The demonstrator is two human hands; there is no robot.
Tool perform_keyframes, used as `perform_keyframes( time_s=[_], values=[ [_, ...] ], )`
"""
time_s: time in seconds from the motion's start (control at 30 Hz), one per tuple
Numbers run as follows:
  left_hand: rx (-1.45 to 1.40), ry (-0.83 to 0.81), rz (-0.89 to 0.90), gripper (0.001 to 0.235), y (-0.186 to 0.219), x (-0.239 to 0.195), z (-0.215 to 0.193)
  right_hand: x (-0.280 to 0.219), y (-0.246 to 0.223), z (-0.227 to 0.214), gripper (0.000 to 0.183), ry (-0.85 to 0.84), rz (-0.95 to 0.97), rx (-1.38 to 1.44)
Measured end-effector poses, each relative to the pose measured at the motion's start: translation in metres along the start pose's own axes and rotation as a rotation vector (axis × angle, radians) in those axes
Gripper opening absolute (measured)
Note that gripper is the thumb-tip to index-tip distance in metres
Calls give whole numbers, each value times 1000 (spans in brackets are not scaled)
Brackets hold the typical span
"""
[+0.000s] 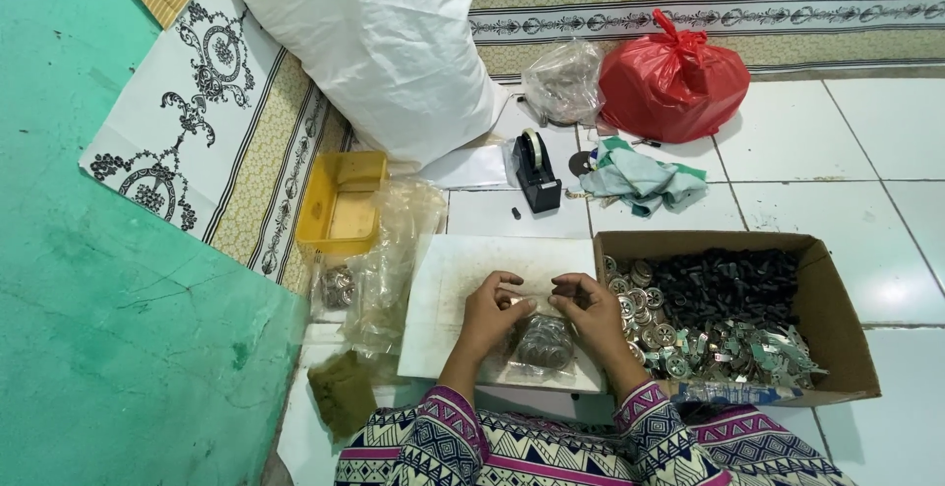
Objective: The person sits on the floor and sorts small metal parts from a cardboard box onto a white board. They then place the sorted parts into a clear plastic bag and set it aside.
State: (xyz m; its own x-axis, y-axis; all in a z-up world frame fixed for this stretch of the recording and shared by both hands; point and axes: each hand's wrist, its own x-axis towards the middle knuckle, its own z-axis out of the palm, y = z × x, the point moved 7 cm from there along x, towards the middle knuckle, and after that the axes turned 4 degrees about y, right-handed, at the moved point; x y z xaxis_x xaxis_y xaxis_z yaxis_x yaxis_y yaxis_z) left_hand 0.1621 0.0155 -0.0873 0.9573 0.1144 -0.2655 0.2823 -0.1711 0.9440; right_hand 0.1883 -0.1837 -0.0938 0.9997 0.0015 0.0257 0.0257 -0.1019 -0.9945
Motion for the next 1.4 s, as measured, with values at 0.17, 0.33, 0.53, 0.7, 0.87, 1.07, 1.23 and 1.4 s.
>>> perform_keyframes(
  time_s=[0.17,0.33,0.53,0.7,0.87,1.07,1.23,1.4],
  values=[
    [101,31,16,37,3,-1,5,-2,0,6,27,10,-144,-220],
    [140,109,14,29,15,-8,7,-7,-24,11,25,-11,-305,-431],
    [150,237,-47,21,20,-8,-4,17,-19,8,26,13,-199,-450],
    [199,246,-120,18,36,-11,-6,64,-9,8,16,34,-203,-444],
    [224,241,-155,20,36,-10,-6,129,-3,9,15,47,31,-476],
    [280,257,-203,22,31,-7,-4,210,21,7,16,148,166,-539],
    [274,272,-162,23,28,-4,-2,272,75,13,26,139,118,-683],
    [270,263,-96,22,24,-1,1,270,80,24,24,112,478,-458]
  ],
)
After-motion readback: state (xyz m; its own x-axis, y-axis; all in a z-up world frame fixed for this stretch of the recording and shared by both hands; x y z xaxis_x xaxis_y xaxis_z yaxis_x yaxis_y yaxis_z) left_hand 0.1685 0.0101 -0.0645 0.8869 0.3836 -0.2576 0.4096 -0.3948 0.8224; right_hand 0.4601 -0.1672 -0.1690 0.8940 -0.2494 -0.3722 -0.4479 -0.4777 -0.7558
